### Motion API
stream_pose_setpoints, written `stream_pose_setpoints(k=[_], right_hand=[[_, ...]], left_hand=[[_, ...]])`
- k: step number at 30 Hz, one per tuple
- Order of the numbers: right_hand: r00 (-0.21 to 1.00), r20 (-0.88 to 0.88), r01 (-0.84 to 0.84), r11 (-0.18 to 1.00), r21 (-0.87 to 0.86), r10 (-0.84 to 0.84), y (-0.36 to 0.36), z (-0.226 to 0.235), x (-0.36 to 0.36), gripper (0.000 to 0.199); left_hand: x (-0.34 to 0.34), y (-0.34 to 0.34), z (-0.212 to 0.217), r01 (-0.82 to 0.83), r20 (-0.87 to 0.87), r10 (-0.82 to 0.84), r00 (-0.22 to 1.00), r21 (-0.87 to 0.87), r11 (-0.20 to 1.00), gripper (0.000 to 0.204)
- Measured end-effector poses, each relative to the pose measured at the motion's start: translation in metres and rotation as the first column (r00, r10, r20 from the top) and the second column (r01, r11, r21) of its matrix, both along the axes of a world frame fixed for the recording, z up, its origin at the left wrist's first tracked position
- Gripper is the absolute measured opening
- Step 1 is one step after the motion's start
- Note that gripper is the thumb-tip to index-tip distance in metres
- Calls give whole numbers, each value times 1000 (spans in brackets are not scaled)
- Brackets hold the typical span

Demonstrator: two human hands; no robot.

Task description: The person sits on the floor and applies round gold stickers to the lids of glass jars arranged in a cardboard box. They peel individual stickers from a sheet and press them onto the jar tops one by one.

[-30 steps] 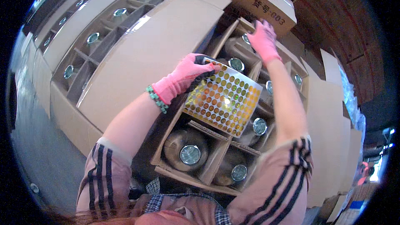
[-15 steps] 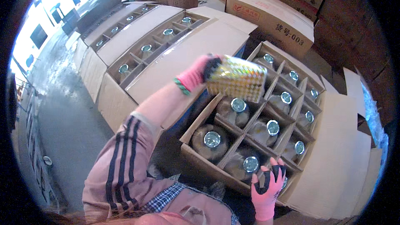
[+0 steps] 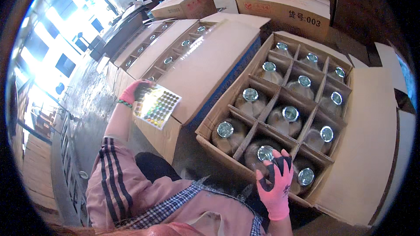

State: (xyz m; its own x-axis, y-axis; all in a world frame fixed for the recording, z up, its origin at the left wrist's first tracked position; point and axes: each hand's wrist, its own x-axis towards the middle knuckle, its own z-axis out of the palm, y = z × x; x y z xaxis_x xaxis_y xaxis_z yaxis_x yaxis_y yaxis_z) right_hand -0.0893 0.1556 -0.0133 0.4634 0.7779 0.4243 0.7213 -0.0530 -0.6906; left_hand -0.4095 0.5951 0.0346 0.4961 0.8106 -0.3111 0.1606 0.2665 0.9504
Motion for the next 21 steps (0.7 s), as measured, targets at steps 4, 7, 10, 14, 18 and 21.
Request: stream_pose_setpoints(k=[4,7,10,14,18,21], right_hand=[[999,-39,-27,1000,13,28,-15,-4,13,30],[997,-70,-31,998,63,36,-20,-4,22,29],[994,-105,-25,991,129,39,-23,-3,26,27],[991,-130,-7,982,189,32,-24,-5,30,26],[999,-45,21,979,204,-12,-23,-4,16,18],[999,46,-11,987,162,3,-15,10,6,18]], left_hand=[[-12,-30,55,53,124,-81,989,213,976,20],[4,-87,99,90,192,-151,970,293,952,22],[46,-148,106,294,-172,-249,953,339,893,23],[113,-193,78,588,-46,-588,808,129,798,22],[148,-210,28,684,-23,-712,702,-258,682,20],[160,-202,-11,783,-74,-822,565,-266,562,21]])
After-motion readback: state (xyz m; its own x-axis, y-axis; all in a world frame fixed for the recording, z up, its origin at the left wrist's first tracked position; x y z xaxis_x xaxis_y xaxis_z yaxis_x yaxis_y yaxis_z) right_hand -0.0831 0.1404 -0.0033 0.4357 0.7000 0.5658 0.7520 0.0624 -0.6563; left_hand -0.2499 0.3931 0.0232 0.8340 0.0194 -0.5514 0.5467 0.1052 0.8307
